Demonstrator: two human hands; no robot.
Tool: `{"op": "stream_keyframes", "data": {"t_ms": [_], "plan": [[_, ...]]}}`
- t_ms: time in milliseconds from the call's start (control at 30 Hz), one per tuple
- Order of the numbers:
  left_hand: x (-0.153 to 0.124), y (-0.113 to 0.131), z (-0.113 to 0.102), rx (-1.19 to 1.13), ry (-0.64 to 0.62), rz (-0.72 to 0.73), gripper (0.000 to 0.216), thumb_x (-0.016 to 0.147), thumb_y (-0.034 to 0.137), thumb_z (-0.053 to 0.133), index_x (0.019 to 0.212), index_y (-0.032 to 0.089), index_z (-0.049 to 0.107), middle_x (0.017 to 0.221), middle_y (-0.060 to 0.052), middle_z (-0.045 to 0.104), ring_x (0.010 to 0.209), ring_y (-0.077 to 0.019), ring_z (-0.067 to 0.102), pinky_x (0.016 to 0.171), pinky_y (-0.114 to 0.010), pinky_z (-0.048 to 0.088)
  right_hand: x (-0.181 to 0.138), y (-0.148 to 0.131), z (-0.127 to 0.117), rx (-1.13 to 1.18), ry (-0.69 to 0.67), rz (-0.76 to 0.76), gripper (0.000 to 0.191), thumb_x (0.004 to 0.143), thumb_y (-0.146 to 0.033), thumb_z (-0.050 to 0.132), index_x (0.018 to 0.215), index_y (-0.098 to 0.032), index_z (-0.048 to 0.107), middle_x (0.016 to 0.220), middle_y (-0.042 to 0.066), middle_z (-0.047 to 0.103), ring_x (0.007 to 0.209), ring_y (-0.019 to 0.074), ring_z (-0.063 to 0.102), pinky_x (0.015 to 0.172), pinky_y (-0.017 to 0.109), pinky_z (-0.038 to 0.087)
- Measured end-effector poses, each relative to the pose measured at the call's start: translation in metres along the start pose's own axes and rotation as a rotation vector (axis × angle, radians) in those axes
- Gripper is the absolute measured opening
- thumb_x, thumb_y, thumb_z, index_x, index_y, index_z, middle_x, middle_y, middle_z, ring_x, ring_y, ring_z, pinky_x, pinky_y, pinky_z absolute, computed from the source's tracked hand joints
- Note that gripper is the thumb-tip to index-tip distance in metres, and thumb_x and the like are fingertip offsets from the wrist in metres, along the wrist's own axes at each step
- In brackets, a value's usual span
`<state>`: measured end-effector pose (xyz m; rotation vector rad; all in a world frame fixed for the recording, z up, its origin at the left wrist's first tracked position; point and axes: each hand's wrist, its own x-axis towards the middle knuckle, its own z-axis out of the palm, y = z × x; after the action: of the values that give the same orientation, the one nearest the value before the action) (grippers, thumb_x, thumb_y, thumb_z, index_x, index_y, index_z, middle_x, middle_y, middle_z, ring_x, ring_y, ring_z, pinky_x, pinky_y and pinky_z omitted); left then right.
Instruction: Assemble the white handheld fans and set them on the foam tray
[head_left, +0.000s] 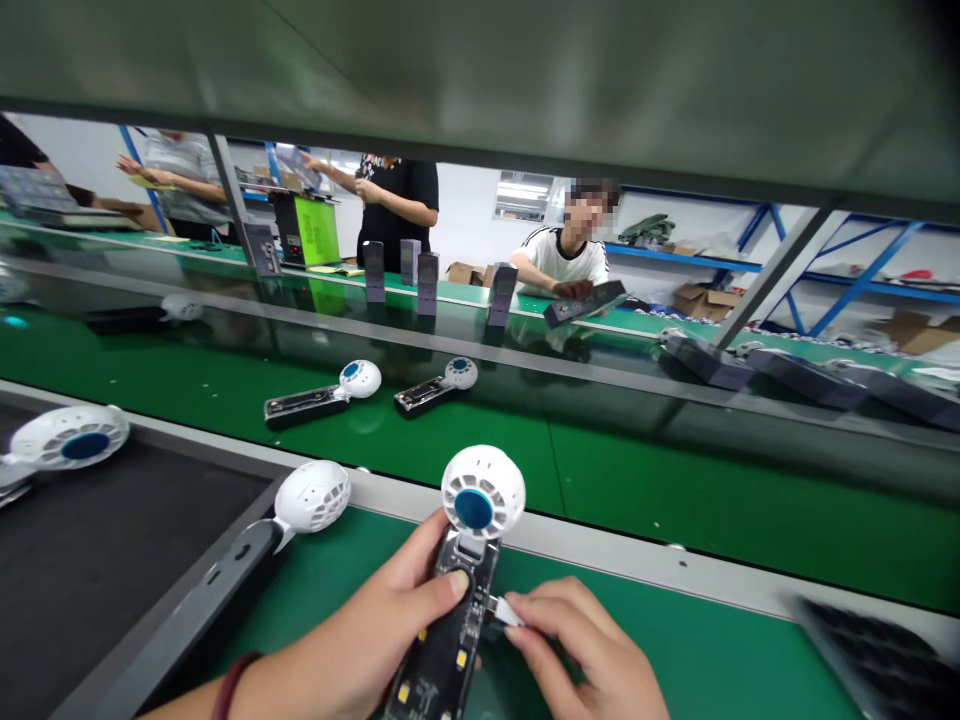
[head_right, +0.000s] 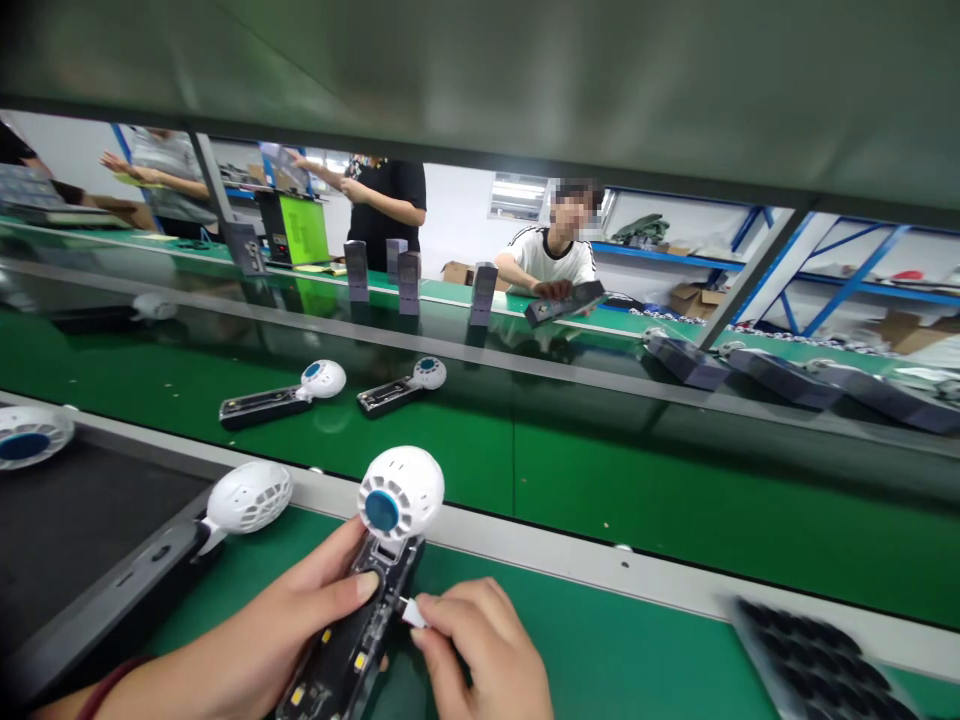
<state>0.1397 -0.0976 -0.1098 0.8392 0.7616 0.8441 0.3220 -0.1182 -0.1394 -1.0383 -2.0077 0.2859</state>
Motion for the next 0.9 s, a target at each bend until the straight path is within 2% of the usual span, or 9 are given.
{"op": "stream_keyframes", "data": {"t_ms": [67, 167, 300, 400, 467, 533, 600, 733, 900], "plan": [[0.001, -0.001, -0.003, 0.102, -0.024, 0.066, 0.047, 0.075, 0.027, 0.059, 0.119, 0.027, 0.043, 0.111, 0.000, 0.053, 0.106, -0.0200, 0.044, 0.091, -0.030, 0.032, -0.002, 0.000, 0.003, -0.026, -0.008, -0.021, 0.016, 0.076, -0.009, 0.053, 0.088, -0.018, 0.058, 0.072, 0.002, 0.061, 0.066, 0.0122, 0.058, 0.059, 0.018, 0.049], [0.002, -0.003, -0.001, 0.110, -0.026, 0.057, 0.048, 0.076, 0.031, 0.057, 0.121, 0.026, 0.042, 0.118, 0.000, 0.051, 0.109, -0.0206, 0.042, 0.091, -0.029, 0.031, -0.004, -0.001, 0.005, -0.018, -0.019, 0.028, 0.014, 0.078, -0.012, 0.052, 0.087, -0.019, 0.058, 0.071, 0.002, 0.060, 0.065, 0.0122, 0.058, 0.059, 0.017, 0.048], [0.004, 0.005, 0.000, 0.037, 0.117, -0.015, 0.049, 0.078, 0.031, 0.052, 0.124, 0.025, 0.037, 0.099, -0.004, 0.061, 0.087, -0.0187, 0.056, 0.074, -0.028, 0.042, -0.005, 0.000, 0.000, 0.106, 0.062, 0.300, 0.010, 0.080, -0.025, 0.051, 0.080, -0.023, 0.061, 0.070, 0.000, 0.057, 0.064, 0.0125, 0.057, 0.057, 0.016, 0.046], [0.014, 0.020, -0.004, 0.211, 0.290, -0.032, 0.053, 0.083, 0.036, 0.040, 0.132, 0.025, 0.021, 0.082, -0.005, 0.065, 0.066, -0.0180, 0.060, 0.063, -0.032, 0.045, -0.005, 0.001, -0.004, 0.242, 0.213, 0.557, 0.014, 0.078, -0.035, 0.052, 0.076, -0.023, 0.060, 0.072, 0.000, 0.057, 0.066, 0.0129, 0.056, 0.059, 0.016, 0.044], [0.031, 0.026, -0.003, 0.442, 0.333, 0.030, 0.049, 0.084, 0.031, 0.037, 0.131, 0.022, 0.024, 0.092, -0.008, 0.064, 0.075, -0.0195, 0.060, 0.069, -0.034, 0.046, -0.005, 0.001, 0.001, 0.366, 0.355, 0.686, 0.021, 0.075, -0.043, 0.053, 0.077, -0.023, 0.056, 0.070, -0.001, 0.056, 0.064, 0.0130, 0.053, 0.058, 0.016, 0.043], [0.057, 0.028, 0.003, 0.616, 0.327, 0.103, 0.040, 0.083, 0.022, 0.041, 0.122, 0.015, 0.041, 0.104, -0.010, 0.060, 0.090, -0.0211, 0.057, 0.079, -0.035, 0.043, -0.007, 0.003, 0.009, 0.462, 0.448, 0.746, 0.033, 0.068, -0.053, 0.056, 0.080, -0.022, 0.052, 0.063, -0.003, 0.050, 0.056, 0.0124, 0.048, 0.051, 0.017, 0.039], [0.091, 0.028, 0.013, 0.685, 0.315, 0.160, 0.032, 0.083, 0.020, 0.043, 0.113, 0.012, 0.049, 0.106, -0.010, 0.058, 0.093, -0.0208, 0.056, 0.082, -0.037, 0.043, -0.009, 0.008, 0.017, 0.466, 0.470, 0.773, 0.044, 0.062, -0.059, 0.057, 0.083, -0.021, 0.049, 0.056, -0.005, 0.042, 0.050, 0.0116, 0.041, 0.047, 0.019, 0.035], [0.155, 0.044, 0.020, 0.856, 0.390, 0.294, 0.033, 0.084, 0.028, 0.047, 0.116, 0.018, 0.045, 0.124, -0.008, 0.044, 0.107, -0.0231, 0.046, 0.088, -0.046, 0.038, -0.009, 0.024, 0.016, 0.482, 0.445, 0.865, 0.050, 0.061, -0.065, 0.054, 0.083, -0.020, 0.048, 0.053, -0.009, 0.019, 0.045, 0.0088, 0.021, 0.043, 0.020, 0.021], [0.186, 0.089, -0.010, 1.039, 0.448, 0.137, 0.032, 0.082, 0.026, 0.051, 0.113, 0.017, 0.047, 0.118, -0.008, 0.047, 0.102, -0.0233, 0.049, 0.084, -0.045, 0.041, -0.004, 0.028, 0.009, 0.535, 0.423, 0.848, 0.044, 0.063, -0.062, 0.055, 0.071, -0.019, 0.051, 0.051, -0.008, 0.021, 0.045, 0.0083, 0.018, 0.042, 0.021, 0.015]]}}
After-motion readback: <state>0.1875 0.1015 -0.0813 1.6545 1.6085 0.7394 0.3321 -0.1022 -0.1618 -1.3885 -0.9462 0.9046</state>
